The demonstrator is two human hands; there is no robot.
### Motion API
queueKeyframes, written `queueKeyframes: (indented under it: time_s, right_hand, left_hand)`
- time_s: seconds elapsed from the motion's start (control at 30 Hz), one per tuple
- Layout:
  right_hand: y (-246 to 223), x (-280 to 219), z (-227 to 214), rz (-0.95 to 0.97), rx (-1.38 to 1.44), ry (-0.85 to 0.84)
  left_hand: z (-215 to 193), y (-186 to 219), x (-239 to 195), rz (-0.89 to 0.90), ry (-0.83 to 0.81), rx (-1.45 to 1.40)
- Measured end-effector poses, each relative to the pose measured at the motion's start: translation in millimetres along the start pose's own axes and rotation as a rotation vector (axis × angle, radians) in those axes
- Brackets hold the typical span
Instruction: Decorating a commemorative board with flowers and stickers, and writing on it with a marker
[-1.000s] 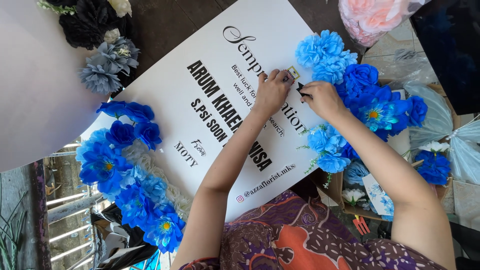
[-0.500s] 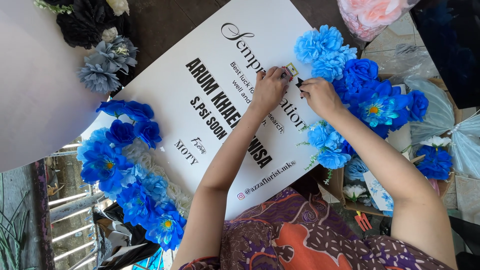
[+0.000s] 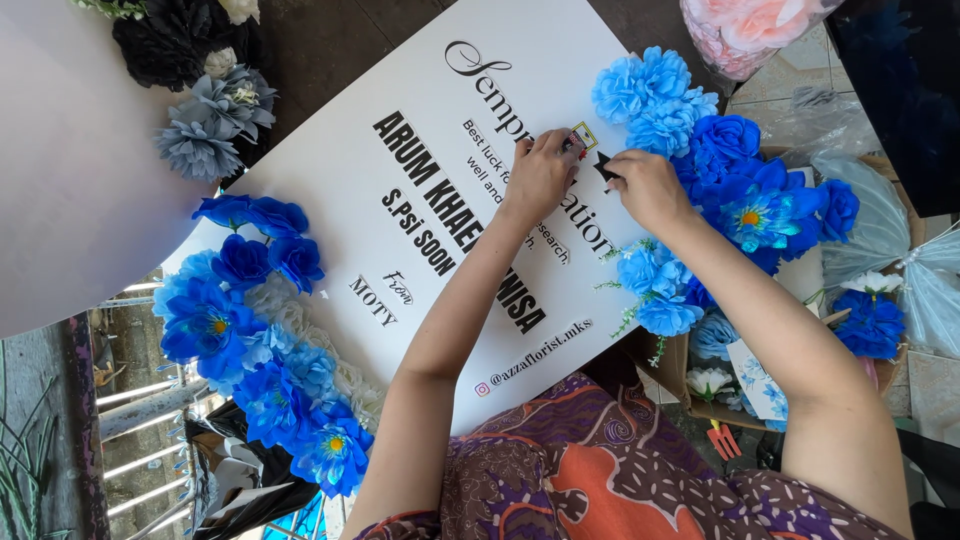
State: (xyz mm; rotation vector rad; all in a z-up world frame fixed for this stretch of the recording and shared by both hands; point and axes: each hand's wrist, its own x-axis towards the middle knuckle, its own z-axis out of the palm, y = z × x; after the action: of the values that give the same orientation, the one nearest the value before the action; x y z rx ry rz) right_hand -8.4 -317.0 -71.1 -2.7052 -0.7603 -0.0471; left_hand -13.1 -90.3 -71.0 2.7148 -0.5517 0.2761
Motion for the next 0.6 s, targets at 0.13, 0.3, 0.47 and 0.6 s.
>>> queueKeyframes:
  time_s: [0.13, 0.3, 0.47, 0.6]
  right_hand:
    - [11.0, -2.3, -5.3, 0.012, -0.067, 0.031]
    - [-5.5, -4.2, -23.4, 0.015, -0.047, 0.026]
    - [-13.2, -4.1, -12.7, 0.035, -0.097, -0.002]
    - [-19.0, -4.9, -7.7, 0.073, -0.036, -0.034]
  left_hand:
    - [-29.4, 1.1, -4.2, -0.025, 0.101, -0.039]
    - [-34.5, -11.1, -14.5, -0.068, 0.142, 0.003]
    - [-35.1, -3.8, -25.6, -0.074, 0.109, -0.013]
    - [-32.8, -3.1, -31.9, -0.066, 0.091, -0.015]
